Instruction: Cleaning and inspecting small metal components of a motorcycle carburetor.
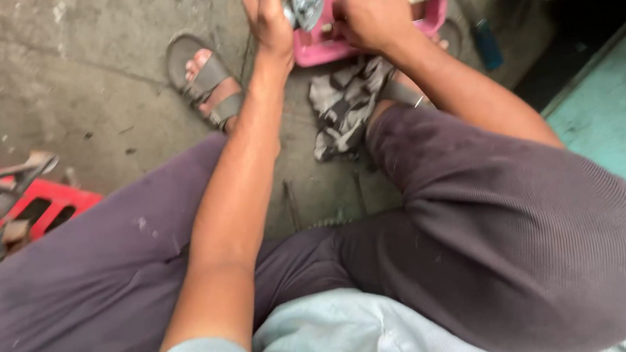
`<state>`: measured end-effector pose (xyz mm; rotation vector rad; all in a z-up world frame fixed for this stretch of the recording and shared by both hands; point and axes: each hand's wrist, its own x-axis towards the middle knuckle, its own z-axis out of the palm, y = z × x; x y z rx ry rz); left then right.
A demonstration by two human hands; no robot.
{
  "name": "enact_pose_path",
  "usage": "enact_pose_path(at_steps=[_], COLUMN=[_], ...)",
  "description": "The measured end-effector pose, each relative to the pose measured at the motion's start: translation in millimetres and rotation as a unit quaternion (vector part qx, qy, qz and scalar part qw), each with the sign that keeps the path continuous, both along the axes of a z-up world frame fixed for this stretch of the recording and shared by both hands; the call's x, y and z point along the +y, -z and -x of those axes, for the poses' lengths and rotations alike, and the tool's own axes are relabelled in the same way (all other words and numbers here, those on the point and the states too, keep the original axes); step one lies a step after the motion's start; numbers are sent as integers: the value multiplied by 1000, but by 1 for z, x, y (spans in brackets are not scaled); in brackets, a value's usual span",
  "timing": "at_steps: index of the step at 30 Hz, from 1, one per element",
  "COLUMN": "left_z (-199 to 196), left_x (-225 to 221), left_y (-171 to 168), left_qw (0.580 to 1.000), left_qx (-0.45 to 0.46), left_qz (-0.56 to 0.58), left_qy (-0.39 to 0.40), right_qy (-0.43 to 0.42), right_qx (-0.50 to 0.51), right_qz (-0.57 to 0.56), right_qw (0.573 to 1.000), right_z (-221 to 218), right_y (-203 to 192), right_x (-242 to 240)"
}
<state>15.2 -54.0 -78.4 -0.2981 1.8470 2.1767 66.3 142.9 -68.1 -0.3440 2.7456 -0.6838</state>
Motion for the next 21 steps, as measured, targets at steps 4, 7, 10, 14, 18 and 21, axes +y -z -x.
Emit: enact_pose_path(at_steps=[4,7,10,14,18,21], left_z=[10,-14,15,27,33,21], left_x=[6,5,22,14,22,18], left_y=[34,71,16,-22,-27,-23], left_qw=[994,986,985,976,969,973], left_qx=[79,50,-29,-62,-88,-119], left_qz=[65,140,131,117,128,84], left_qy=[43,81,111,172,194,176], right_qy=[150,68,13,0,41,-13], right_qx=[27,96,87,88,-5,43], right_qz=[230,204,141,103,124,167], right_qw=[961,972,986,991,991,985], right_z=[9,10,20,37,35,44], right_y=[-54,-85,-69,-97,-66,-116], right_x=[29,33,61,45,71,51])
